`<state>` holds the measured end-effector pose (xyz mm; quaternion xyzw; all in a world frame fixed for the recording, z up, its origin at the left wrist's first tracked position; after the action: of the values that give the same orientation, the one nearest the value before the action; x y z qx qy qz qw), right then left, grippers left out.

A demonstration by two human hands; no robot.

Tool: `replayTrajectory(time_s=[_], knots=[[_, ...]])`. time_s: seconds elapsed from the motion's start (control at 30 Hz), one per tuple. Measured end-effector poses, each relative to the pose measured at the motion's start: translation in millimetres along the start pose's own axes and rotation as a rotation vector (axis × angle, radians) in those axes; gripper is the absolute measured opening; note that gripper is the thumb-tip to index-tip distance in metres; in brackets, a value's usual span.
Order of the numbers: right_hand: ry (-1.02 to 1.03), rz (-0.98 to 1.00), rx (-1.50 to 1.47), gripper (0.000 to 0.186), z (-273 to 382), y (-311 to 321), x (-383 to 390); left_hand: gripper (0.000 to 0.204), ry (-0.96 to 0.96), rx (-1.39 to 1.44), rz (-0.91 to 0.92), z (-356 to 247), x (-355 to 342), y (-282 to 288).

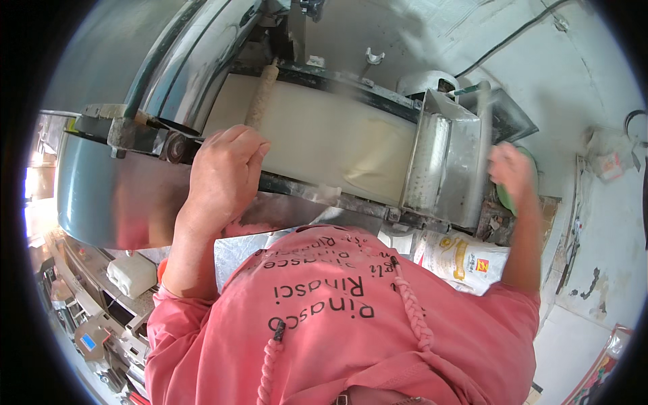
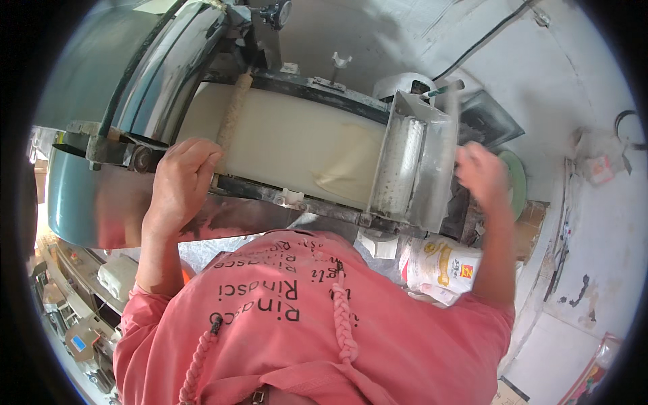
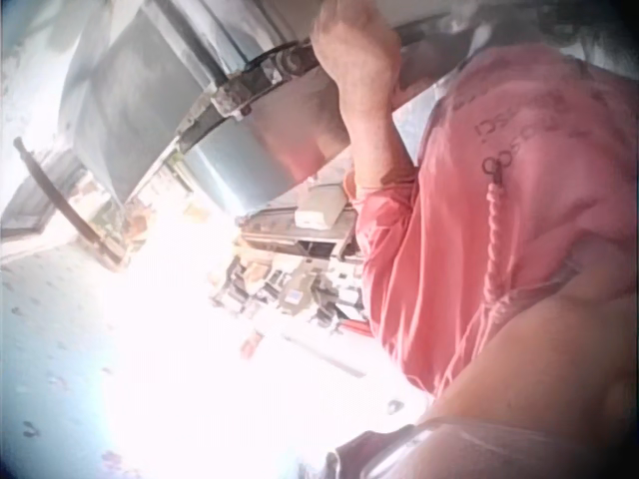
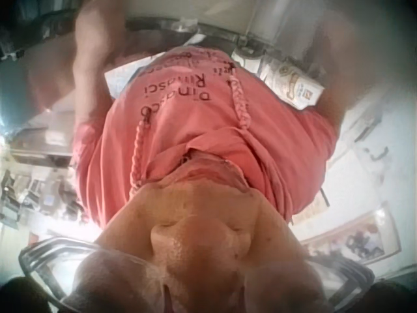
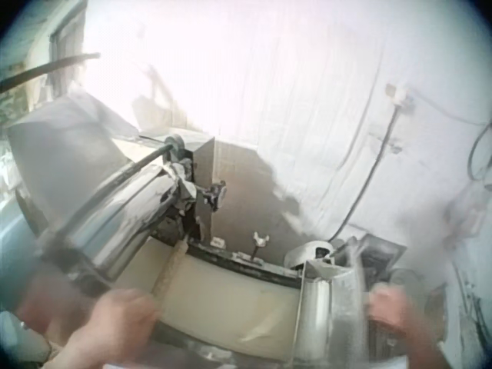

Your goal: The person feeds dough through a roller machine, then cuts the sheet into strips with a bench scraper and brushes them with a red brush. The cut noodles are placed into a bamboo basket.

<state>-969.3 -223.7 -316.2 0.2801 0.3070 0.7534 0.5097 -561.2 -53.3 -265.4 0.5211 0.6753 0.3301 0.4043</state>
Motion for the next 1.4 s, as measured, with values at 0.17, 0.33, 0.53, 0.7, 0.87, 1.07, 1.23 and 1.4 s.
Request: replayTrajectory(time_s=[0.17,0.33,0.53,0.7,0.87,1.07,1.23,1.4], knots=[[1.135,0.011,0.49,0.02,102.4,-143.3,-4.4,0.008,0.006,-0.026,-0.018,2.2,1.7,0.7],[0.966,0.459,0.704,0.03,72.8,-213.1,-35.9,0.008,0.012,0.008,-0.024,0.9,1.3,1.6],[0.94,-0.271,0.725,0.028,85.6,-127.0,-115.0,0.004,0.035,-0.004,-0.081,0.8,-1.1,2.4],[0.28,-0.807,-0.006,0.027,-41.0,23.3,-201.8,0.006,0.033,0.014,-0.116,5.7,2.8,-0.4],[0.215,-0.699,-0.662,0.039,-96.3,-10.1,-212.8,0.011,0.149,-0.082,-0.066,22.2,10.9,-12.2],[0.114,-0.718,-0.884,0.034,-137.1,-29.5,-206.6,0.006,0.081,-0.05,-0.16,16.6,16.5,-10.5],[0.1,-0.71,0.374,0.048,-115.5,-9.9,-196.8,0.014,-0.004,-0.083,-0.278,-3.4,28.1,9.7],[0.022,-0.779,0.747,0.051,-17.3,-0.7,-142.2,0.041,-0.306,-0.155,-0.558,-29.1,97.3,74.0]])
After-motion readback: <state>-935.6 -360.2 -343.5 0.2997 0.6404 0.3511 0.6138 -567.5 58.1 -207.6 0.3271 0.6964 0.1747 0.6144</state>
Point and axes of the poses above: each hand's wrist, its own x-axis away from the middle knuckle, its own y-axis out of the back of the hand, z = x × y, the point moved 10 cm from there along -x, towards the middle knuckle, and after that the axes turned 6 degrees about y, right-handed, at the moved point
